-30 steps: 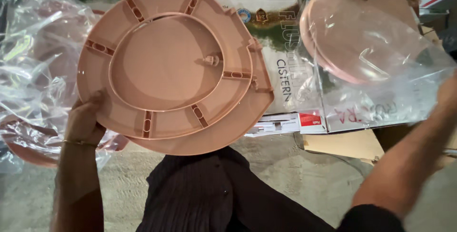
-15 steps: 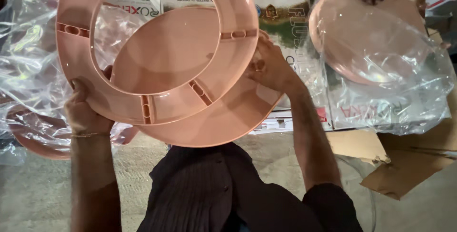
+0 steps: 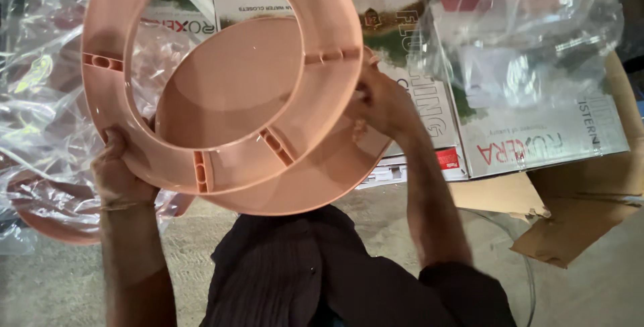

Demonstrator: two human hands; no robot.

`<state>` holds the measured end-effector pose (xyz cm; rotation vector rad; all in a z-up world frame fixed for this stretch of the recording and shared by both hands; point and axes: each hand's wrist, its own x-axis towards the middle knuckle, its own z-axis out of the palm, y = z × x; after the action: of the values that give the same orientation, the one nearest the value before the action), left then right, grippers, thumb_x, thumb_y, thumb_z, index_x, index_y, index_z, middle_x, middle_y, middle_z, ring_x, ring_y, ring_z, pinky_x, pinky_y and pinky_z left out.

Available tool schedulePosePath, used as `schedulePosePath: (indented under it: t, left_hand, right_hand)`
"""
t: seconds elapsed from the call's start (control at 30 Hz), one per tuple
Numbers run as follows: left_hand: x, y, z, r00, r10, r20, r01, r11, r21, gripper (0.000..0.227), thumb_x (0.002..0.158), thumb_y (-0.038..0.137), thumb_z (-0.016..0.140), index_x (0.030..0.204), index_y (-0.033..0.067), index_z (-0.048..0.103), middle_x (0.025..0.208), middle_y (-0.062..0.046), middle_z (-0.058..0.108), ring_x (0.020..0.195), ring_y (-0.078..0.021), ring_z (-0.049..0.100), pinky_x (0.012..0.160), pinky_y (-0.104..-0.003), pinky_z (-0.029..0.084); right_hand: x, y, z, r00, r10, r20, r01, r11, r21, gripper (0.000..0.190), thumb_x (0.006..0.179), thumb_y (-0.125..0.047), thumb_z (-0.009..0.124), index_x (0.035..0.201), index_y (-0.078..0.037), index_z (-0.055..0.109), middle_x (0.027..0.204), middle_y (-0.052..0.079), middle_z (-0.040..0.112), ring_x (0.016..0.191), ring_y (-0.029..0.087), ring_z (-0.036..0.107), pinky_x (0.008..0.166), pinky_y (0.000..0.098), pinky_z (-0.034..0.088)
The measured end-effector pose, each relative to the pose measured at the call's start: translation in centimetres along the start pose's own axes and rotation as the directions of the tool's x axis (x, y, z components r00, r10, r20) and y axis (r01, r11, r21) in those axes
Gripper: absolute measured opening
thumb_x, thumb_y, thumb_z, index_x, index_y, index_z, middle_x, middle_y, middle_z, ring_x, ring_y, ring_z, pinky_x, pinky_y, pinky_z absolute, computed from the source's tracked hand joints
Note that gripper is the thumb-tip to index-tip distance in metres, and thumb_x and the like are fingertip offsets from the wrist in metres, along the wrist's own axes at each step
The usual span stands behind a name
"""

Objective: The person unpacks a pink toilet seat from a plastic bag, inspects it, and then places it back into the bag. They repeat this process with another toilet seat, handling them one at a time in a warehouse setting.

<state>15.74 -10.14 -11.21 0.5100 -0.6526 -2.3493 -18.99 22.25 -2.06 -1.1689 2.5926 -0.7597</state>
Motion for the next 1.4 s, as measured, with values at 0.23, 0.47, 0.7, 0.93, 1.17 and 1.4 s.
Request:
schedulePosePath:
  t: [0.23, 0.47, 0.7, 0.93, 1.17, 1.4]
  left_hand:
    - [0.4, 0.3, 2.0, 0.994, -0.016, -0.104, 0.046, 0.955, 0.293, 0.041, 0.114, 0.017, 0.050, 0.151, 0.0003, 0.044, 0.141, -0.011, 0.058, 0.129, -0.0266, 0.060, 0.117, -0.043, 0.051]
    - [2.3, 0.4, 2.9, 0.889, -0.039, -0.457, 0.342, 0.721, 0.603, 0.041, 0.105, 0.029, 0.063, 0.131, -0.0027, 0.063, 0.117, -0.009, 0.073, 0.104, -0.0226, 0.071, 0.091, -0.035, 0.058]
    - [3.2, -0.5, 2.1, 0.982, 0.139, -0.131, -0.009, 0.715, 0.699, 0.027, 0.104, 0.014, 0.068, 0.126, 0.0058, 0.055, 0.111, -0.002, 0.062, 0.101, -0.0131, 0.061, 0.088, -0.029, 0.054]
    - [1.9, 0.0, 5.1, 0.947, -0.214, -0.239, 0.302, 0.849, 0.434, 0.034, 0.094, 0.018, 0.062, 0.124, 0.0031, 0.063, 0.108, -0.009, 0.073, 0.093, -0.0202, 0.073, 0.080, -0.034, 0.062]
    - [1.3, 0.0, 6.5, 0.988, -0.006, -0.156, 0.097, 0.807, 0.583, 0.033, 0.098, 0.012, 0.066, 0.128, -0.0025, 0.066, 0.108, -0.011, 0.073, 0.090, -0.0205, 0.072, 0.080, -0.033, 0.061]
    - [1.2, 2.5, 8.9, 0.988, -0.063, -0.141, 0.131, 0.827, 0.546, 0.043, 0.100, 0.017, 0.065, 0.136, -0.0042, 0.060, 0.117, -0.012, 0.071, 0.100, -0.0222, 0.070, 0.089, -0.034, 0.059]
  right_hand:
    - [-8.9, 4.7, -4.0, 0.843, 0.496, -0.209, -0.120, 0.552, 0.825, 0.020, 0.082, 0.003, 0.054, 0.101, -0.003, 0.051, 0.087, 0.008, 0.060, 0.071, 0.017, 0.065, 0.062, 0.0375, 0.063]
    - [-8.2, 5.8, -2.6, 0.802, 0.585, -0.119, -0.222, 0.477, 0.850, 0.014, 0.087, 0.001, 0.060, 0.100, -0.003, 0.059, 0.073, 0.002, 0.052, 0.057, 0.009, 0.044, 0.044, 0.0235, 0.031]
    - [-2.6, 5.4, -2.0, 0.912, 0.380, -0.155, -0.281, 0.853, 0.439, 0.024, 0.089, -0.021, 0.082, 0.101, -0.001, 0.079, 0.087, 0.007, 0.077, 0.075, 0.010, 0.070, 0.067, 0.0272, 0.055]
    - [0.8, 7.8, 0.3, 0.894, 0.448, 0.024, -0.424, 0.826, 0.370, 0.019, 0.083, -0.016, 0.079, 0.094, -0.001, 0.077, 0.079, 0.009, 0.074, 0.064, 0.015, 0.067, 0.057, 0.0312, 0.053]
    - [0.9, 9.5, -1.7, 0.710, 0.572, 0.410, -0.685, 0.428, 0.590, 0.015, 0.081, -0.019, 0.075, 0.094, -0.011, 0.072, 0.062, -0.002, 0.061, 0.045, 0.008, 0.050, 0.038, 0.0250, 0.031]
    - [-2.1, 7.4, -2.3, 0.810, 0.462, 0.361, -0.490, 0.198, 0.849, 0.021, 0.081, -0.017, 0.081, 0.097, -0.011, 0.068, 0.060, -0.009, 0.057, 0.038, 0.001, 0.038, 0.033, 0.0169, 0.026]
